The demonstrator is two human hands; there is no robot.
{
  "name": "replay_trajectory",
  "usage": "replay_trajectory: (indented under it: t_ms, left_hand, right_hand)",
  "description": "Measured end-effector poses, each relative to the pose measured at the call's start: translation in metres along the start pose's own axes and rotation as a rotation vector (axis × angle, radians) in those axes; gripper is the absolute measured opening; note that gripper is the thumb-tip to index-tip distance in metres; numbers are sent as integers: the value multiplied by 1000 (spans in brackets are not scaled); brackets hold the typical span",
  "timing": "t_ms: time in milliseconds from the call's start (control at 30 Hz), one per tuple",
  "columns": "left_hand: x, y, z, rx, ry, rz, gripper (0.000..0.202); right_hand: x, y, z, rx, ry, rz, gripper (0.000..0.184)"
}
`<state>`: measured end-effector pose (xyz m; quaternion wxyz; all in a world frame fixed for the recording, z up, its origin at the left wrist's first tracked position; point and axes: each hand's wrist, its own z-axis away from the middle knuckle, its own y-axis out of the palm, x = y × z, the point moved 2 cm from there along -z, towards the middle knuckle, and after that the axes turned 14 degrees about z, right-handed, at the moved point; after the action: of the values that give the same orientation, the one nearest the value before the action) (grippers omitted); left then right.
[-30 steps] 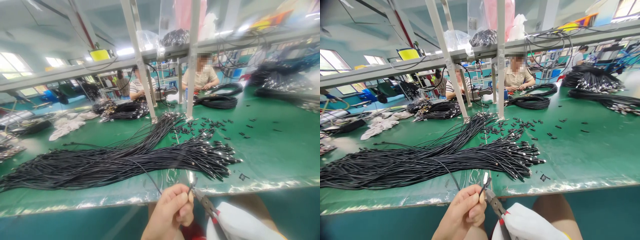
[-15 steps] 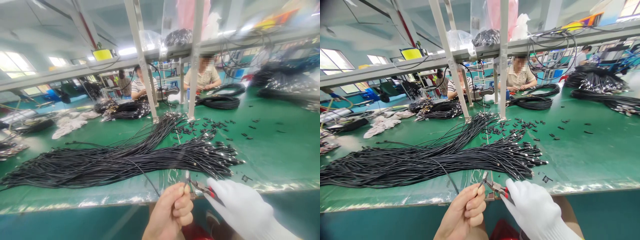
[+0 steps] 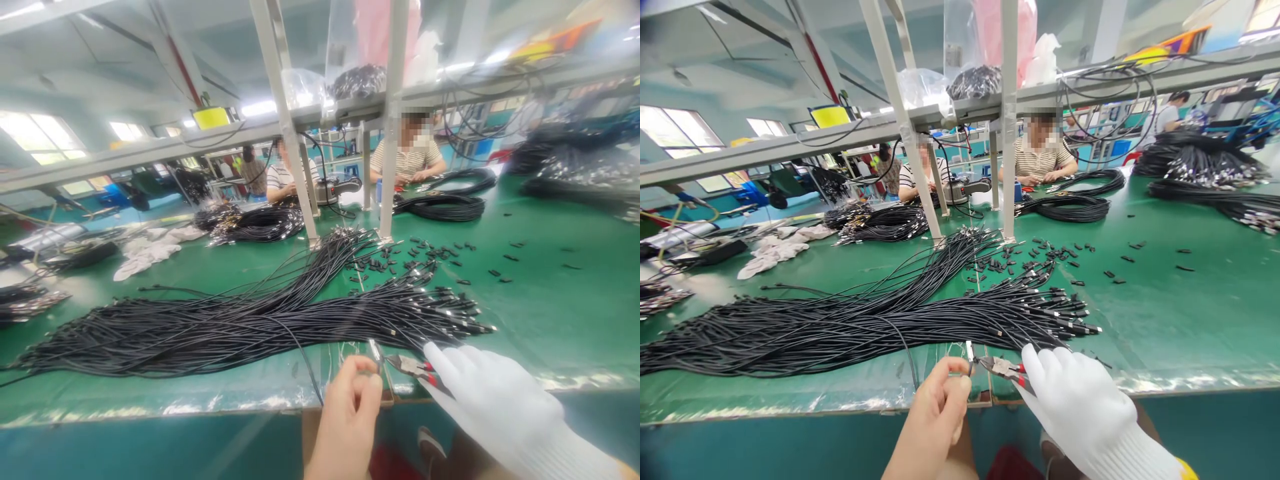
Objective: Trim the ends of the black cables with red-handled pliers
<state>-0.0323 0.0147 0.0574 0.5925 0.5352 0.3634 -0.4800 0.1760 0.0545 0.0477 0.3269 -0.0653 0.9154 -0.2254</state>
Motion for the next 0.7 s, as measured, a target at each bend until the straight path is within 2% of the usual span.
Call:
replay_trajectory:
  t_ms: [100,167,300,467,600,700]
  left_hand:
    - [1,2,2,-84,131,-251,36]
    - [4,2,2,-150,148,-287,38]
    - [10,6,-2,-209,63,-87,47]
    - [10,15,-7,-165,3,202,55]
    - [11,16,-8,-166,-26,238,55]
    - [15,14,-7,-165,-43,156,48]
  right_hand:
    - [0,-4,1,8,9,3,32]
    - [2,-5,0,11,45,-22,33]
    - [9,-3,-3,0,187,-66,35]
    - [23,-2,-3,4,272,-73,44]
    - [31,-5,-2,21,239,-16,50]
    - [33,-5,-3,61,254,-4,53]
